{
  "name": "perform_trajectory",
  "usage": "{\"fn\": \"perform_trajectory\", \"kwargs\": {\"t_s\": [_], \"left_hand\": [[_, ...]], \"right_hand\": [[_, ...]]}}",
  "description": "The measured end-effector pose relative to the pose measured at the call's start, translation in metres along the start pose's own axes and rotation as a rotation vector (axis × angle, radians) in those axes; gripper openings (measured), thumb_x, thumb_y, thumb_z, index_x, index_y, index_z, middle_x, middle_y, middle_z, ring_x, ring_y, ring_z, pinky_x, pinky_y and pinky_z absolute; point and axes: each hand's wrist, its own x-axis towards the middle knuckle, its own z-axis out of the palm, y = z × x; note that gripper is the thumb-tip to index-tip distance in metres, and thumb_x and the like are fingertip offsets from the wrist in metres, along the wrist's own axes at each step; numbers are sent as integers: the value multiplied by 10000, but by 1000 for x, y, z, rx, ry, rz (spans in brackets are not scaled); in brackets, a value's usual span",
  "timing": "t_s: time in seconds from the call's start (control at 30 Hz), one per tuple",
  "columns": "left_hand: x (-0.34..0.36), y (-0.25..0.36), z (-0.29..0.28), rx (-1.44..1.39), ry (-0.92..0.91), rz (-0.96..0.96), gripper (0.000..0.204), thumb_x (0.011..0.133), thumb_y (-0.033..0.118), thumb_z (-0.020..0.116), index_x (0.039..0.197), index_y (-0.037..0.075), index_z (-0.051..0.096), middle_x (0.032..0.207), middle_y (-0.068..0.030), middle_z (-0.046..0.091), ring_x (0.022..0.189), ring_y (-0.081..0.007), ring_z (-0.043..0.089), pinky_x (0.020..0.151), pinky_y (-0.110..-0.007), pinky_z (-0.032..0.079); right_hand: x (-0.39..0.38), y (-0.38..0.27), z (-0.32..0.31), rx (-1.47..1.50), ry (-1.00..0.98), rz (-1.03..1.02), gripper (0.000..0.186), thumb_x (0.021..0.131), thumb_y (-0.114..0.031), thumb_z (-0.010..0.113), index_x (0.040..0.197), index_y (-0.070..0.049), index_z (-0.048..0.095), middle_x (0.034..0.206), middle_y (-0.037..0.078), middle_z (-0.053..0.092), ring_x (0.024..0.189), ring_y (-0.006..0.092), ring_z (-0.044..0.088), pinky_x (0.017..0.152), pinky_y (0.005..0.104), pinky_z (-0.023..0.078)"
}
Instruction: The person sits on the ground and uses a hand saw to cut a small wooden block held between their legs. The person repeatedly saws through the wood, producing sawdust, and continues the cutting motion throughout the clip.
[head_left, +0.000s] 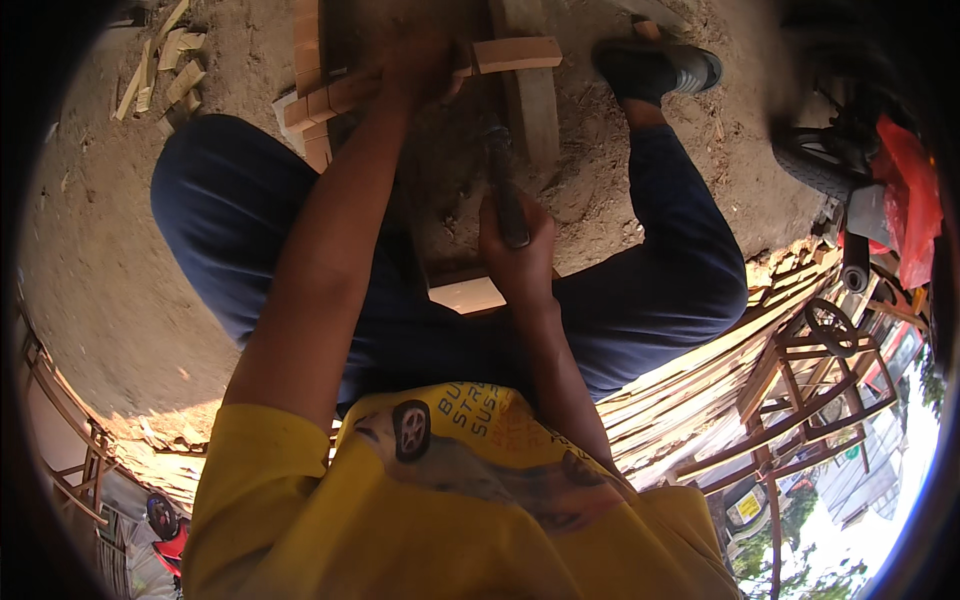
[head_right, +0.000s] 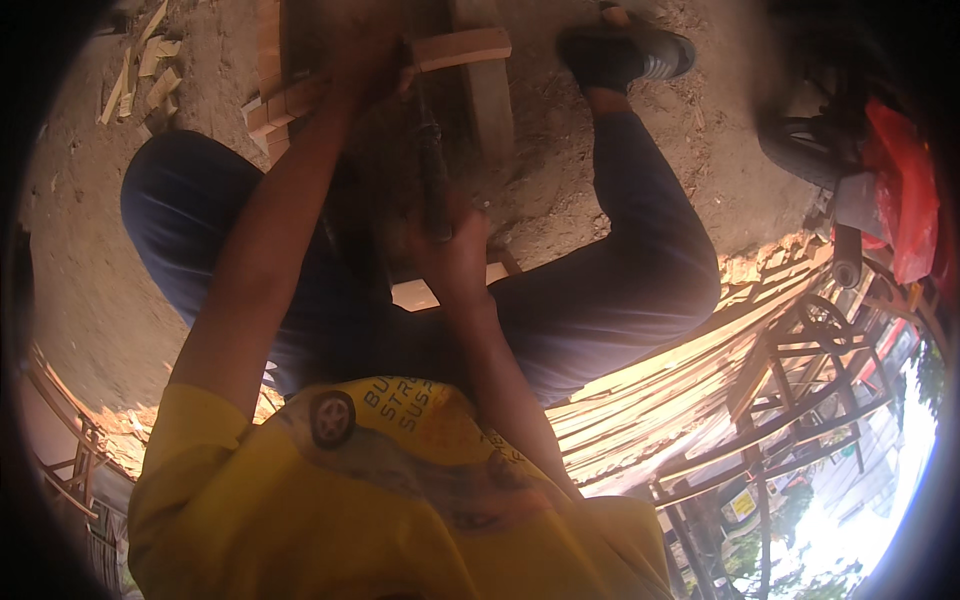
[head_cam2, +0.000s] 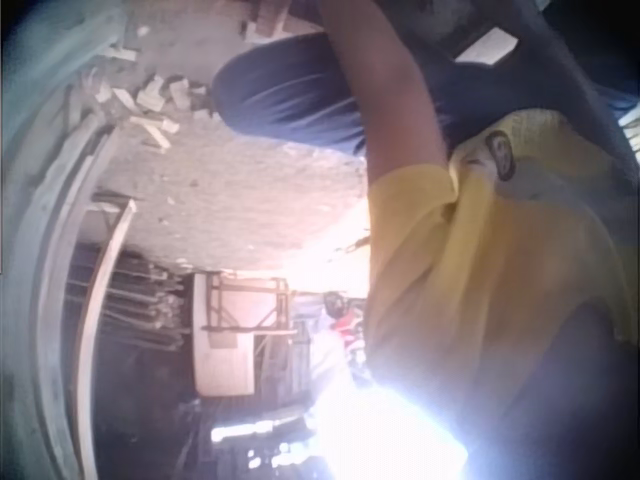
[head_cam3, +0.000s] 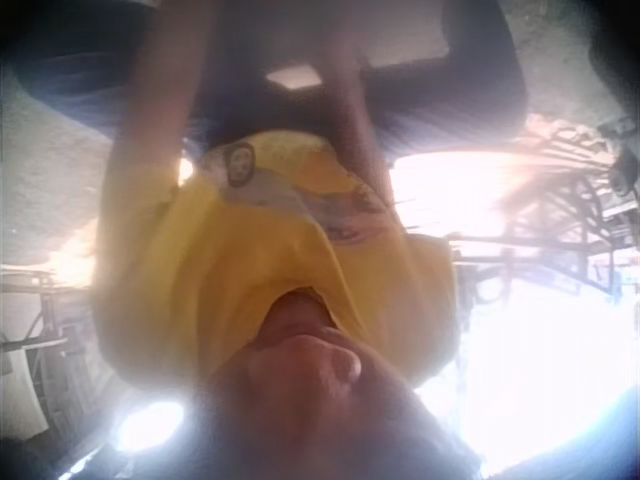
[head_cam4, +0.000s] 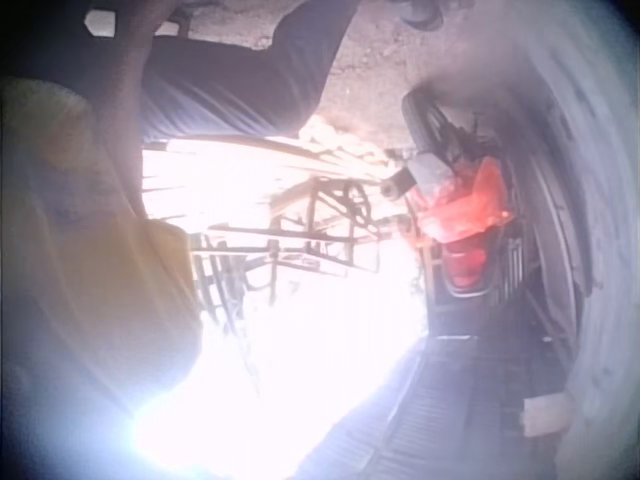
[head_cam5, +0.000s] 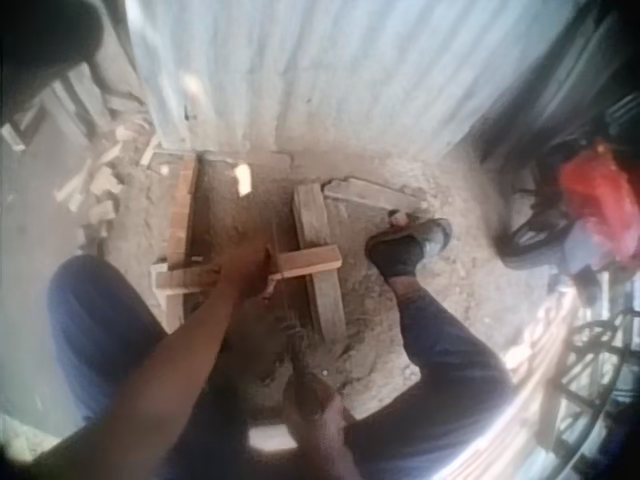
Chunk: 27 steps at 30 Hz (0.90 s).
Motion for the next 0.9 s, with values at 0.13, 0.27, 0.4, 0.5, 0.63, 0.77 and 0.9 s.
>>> {"fn": "perform_trajectory", "kwargs": {"t_s": [0.13, 0.27, 0.4, 0.5, 0.63, 0.77, 0.9], "left_hand": [[7, -6, 17, 87, 108, 49, 340, 677, 314, 754, 900, 72, 669, 899, -119, 641, 845, -306, 663, 751, -441, 542], [0, -1, 13, 229, 168, 64, 364, 661, 323, 767, 898, 67, 667, 915, -119, 642, 842, -299, 664, 735, -443, 547], [9, -11, 19, 1, -180, -49, 370, 661, 342, 766, 900, 77, 670, 927, -118, 655, 861, -285, 669, 732, -438, 541], [11, -12, 21, 71, 26, 29, 358, 677, 336, 759, 904, 74, 669, 923, -119, 666, 855, -282, 677, 728, -437, 540], [11, 3, 5, 98, -128, 15, 380, 668, 340, 763, 908, 61, 665, 924, -120, 670, 858, -282, 678, 730, -442, 540], [23, -59, 76, 38, 83, -30, 414, 650, 355, 769, 923, 62, 668, 914, -118, 671, 842, -277, 679, 720, -447, 538], [11, -10, 22, 363, 351, 190, 447, 640, 378, 777, 938, 61, 671, 966, -119, 660, 892, -291, 665, 768, -494, 522]], "right_hand": [[-34, 20, -16, -143, 117, -194, 167, 908, -62, 589, 759, 3, 551, 574, -30, 447, 536, 20, 397, 451, 260, 312], [-4, 10, -8, -19, 21, 5, 169, 904, -69, 602, 760, 9, 557, 583, -29, 464, 555, 16, 413, 457, 257, 323], [9, -1, -4, 22, -22, 52, 175, 899, -69, 608, 750, 5, 550, 589, -31, 464, 562, 15, 413, 456, 260, 322], [-29, 9, -11, -89, 97, -141, 209, 901, -81, 605, 722, -10, 523, 587, -30, 458, 563, 14, 404, 453, 265, 312], [6, 8, -6, 5, 6, 1, 157, 888, -65, 614, 764, 13, 560, 598, 2, 507, 575, 30, 449, 471, 264, 358], [25, -13, 5, -31, -33, -72, 146, 892, -53, 603, 774, 23, 562, 602, 16, 524, 579, 34, 462, 478, 266, 373], [-28, -1, -18, -97, 79, -139, 182, 904, -71, 594, 749, 10, 542, 590, 2, 498, 574, 29, 450, 475, 270, 361]]}}
